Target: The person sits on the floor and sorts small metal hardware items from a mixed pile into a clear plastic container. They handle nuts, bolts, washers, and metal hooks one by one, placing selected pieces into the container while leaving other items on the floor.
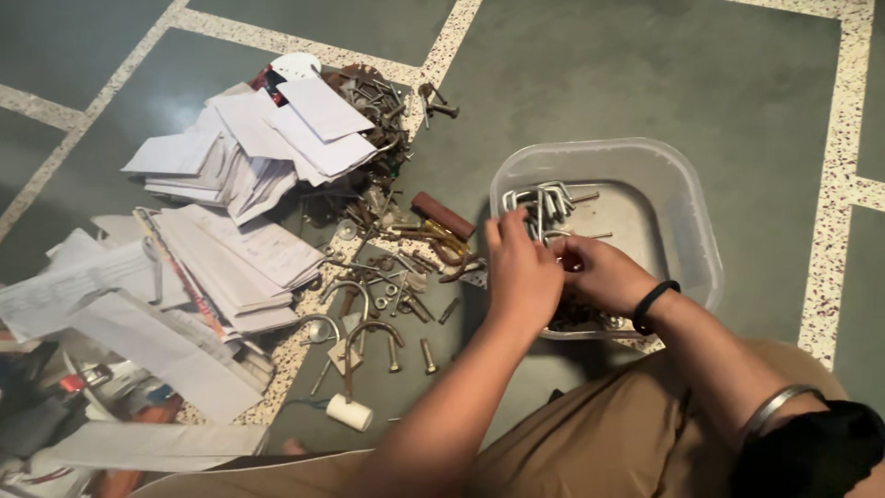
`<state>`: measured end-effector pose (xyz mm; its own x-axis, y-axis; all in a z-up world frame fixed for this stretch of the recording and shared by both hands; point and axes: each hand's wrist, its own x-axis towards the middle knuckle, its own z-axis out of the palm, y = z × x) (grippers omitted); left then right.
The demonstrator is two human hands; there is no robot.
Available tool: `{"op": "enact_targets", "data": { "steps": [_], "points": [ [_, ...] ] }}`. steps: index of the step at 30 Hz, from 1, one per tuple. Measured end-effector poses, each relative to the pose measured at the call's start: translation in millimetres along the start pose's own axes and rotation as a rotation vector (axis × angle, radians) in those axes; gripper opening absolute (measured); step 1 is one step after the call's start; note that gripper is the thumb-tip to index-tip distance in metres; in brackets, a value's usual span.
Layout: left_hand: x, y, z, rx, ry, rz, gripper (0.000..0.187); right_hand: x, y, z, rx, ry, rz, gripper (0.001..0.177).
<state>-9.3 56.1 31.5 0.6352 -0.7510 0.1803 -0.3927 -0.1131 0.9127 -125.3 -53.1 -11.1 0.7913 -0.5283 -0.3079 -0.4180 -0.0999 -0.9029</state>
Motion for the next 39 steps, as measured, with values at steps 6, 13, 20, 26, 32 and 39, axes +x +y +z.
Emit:
{"op": "enact_targets", "data": {
  "steps": [6, 13, 20, 26, 32, 39],
  "points": [
    [-55.9, -5.6, -86.1, -0.092, -0.078, 0.113, 0.033, -32.5, -58.9, 11.0, -0.252, 0.286, -0.018, 0.022],
    [-66.2, -41.5, -210.0, -0.09, 0.051, -0.311, 0.02, -54.4, -98.7, 47.4, -0.412, 0.286, -0.363, 0.018],
    [-53.7, -68.9, -255.9, -0.652, 0.326, -0.727, 0.022, -39.8, -110.2, 132.8, -0.44, 0.09, -0.402, 0.015],
    [-43.0, -73.7, -233.7, -0.681, 0.344, -0.677, 0.022, -8.3, -109.1, 209.2, -0.578, 0.053, -0.369, 0.033],
    [-36.8, -65.3, -237.7, -0.756, 0.384, -0.704, 0.021, 30.8, -115.1, 233.6, -0.979, 0.14, -0.585, 0.053],
    [-25.0, -65.1, -245.9, -0.842, 0.472, -0.7, 0.021, 50.0, -105.9, 231.2, -1.197, 0.089, -0.572, 0.032]
  ]
}}
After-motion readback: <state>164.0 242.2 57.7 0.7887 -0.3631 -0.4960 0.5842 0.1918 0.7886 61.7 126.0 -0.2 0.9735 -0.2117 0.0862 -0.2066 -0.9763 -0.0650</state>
